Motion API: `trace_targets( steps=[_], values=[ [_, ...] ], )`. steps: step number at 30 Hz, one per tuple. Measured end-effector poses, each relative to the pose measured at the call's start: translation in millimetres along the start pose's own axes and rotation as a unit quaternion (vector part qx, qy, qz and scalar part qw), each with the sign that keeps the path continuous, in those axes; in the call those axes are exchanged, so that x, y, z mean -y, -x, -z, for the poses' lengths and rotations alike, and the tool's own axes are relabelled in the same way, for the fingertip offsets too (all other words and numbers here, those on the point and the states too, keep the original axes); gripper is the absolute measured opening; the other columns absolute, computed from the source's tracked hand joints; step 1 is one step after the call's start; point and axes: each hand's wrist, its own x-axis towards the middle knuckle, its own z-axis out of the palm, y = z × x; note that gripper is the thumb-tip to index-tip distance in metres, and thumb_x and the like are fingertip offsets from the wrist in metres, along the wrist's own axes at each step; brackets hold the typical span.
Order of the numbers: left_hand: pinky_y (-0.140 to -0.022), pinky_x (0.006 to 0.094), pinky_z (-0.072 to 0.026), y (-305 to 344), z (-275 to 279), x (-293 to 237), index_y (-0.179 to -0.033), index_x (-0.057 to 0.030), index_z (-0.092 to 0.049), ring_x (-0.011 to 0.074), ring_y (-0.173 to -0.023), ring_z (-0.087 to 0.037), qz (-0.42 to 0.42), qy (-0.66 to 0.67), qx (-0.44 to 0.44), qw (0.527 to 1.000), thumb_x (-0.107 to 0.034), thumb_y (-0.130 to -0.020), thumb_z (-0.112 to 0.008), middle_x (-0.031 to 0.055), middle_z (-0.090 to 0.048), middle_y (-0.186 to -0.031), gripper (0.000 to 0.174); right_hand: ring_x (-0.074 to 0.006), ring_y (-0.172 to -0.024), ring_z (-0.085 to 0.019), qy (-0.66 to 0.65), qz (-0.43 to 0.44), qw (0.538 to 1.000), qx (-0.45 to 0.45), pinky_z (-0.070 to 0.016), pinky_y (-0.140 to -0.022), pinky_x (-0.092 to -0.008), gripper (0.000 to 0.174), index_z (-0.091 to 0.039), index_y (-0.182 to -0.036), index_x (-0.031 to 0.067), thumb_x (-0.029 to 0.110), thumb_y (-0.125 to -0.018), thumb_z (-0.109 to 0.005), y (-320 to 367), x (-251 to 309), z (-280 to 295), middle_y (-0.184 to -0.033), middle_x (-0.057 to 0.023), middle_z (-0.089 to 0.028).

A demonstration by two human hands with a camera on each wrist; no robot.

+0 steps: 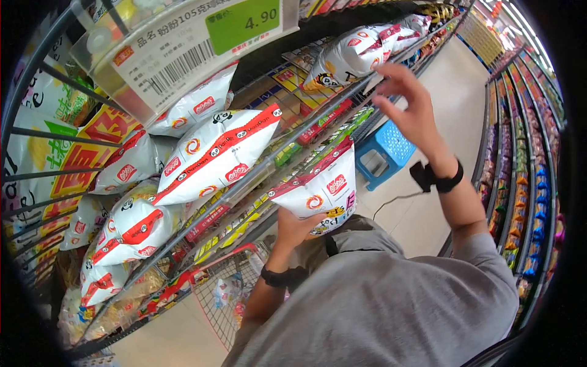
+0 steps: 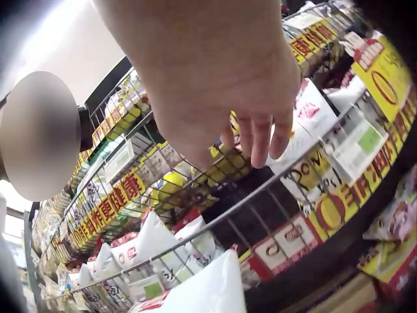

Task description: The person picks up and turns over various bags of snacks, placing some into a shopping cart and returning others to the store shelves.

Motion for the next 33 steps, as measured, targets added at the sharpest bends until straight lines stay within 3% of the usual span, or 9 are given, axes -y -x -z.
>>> trace_targets(
  steps=[4, 8, 13, 16, 20, 33],
  values=[
    [-0.084, 0.0321, -0.0519, 5.1, -0.9, 3.9, -0.115, 0.005, -0.055, 0.0171, -0.094, -0.065, 0.012, 0.023, 0.018, 1.0, -0.002, -0.069, -0.08, 0.0118, -0.067, -0.105, 0.052, -0.0128, -0.08, -0.058, 0.106, 0.104, 0.988, -0.035, -0.0491, -0.07, -0.0247, 0.046, -0.061, -0.117, 0.0076, 0.007, -0.075, -0.077, -35.7, 7.7, -6.8, -0.113, -0.0045, -0.059],
    [-0.084, 0.0322, -0.052, 10.7, 1.6, 7.9, -0.116, 0.0055, -0.055, 0.0171, -0.094, -0.065, 0.021, 0.021, 0.036, 0.999, -0.003, -0.069, -0.081, 0.0121, -0.067, -0.106, 0.054, -0.0147, -0.077, -0.056, 0.181, 0.115, 0.976, -0.046, -0.0478, -0.065, -0.026, 0.039, -0.062, -0.114, 0.009, 0.011, -0.078, -0.075, -54.5, -1.7, -11.9, -0.114, -0.0032, -0.059],
    [-0.083, 0.0319, -0.052, 15.3, 6.5, 11.5, -0.115, 0.0057, -0.055, 0.0173, -0.094, -0.065, 0.009, 0.03, 0.012, 0.999, -0.006, -0.069, -0.082, 0.0121, -0.067, -0.105, 0.054, -0.018, -0.069, -0.059, 0.158, 0.098, 0.982, -0.045, -0.0483, -0.064, -0.0295, 0.016, -0.064, -0.097, 0.0028, 0.01, -0.083, -0.069, -66.8, -22.3, -9.4, -0.099, -0.0081, -0.061],
    [-0.083, 0.0317, -0.0521, 16.1, 8.9, 12.0, -0.115, 0.0055, -0.055, 0.0173, -0.094, -0.065, 0.004, 0.017, 0.002, 1.0, -0.008, -0.069, -0.082, 0.012, -0.067, -0.103, 0.055, -0.0196, -0.073, -0.061, 0.156, 0.126, 0.978, -0.052, -0.0495, -0.066, -0.03, 0.014, -0.063, -0.095, 0.0011, 0.009, -0.085, -0.067, -70.3, -35.9, -4.0, -0.094, -0.0086, -0.063],
    [-0.082, 0.0316, -0.0523, 13.2, 11.2, 15.0, -0.114, 0.0052, -0.055, 0.0173, -0.093, -0.065, 0.011, 0.025, 0.001, 1.0, -0.009, -0.069, -0.082, 0.0119, -0.067, -0.102, 0.054, -0.0204, -0.076, -0.063, 0.124, 0.074, 0.988, -0.048, -0.051, -0.069, -0.0313, 0.014, -0.061, -0.097, 0.0007, 0.012, -0.089, -0.065, -69.0, -46.7, 0.0, -0.084, -0.011, -0.065],
    [-0.084, 0.0332, -0.0521, 1.2, 8.1, 17.6, -0.117, 0.0056, -0.051, 0.0195, -0.096, -0.065, 0.018, 0.021, 0.028, 0.999, -0.009, -0.069, -0.082, 0.0134, -0.066, -0.105, 0.059, -0.017, -0.071, -0.057, 0.135, 0.02, 0.989, -0.05, -0.0462, -0.067, -0.0315, 0.02, -0.061, -0.097, 0.0014, 0.02, -0.091, -0.064, -69.3, -51.3, 11.1, -0.08, -0.0103, -0.065]
  ],
)
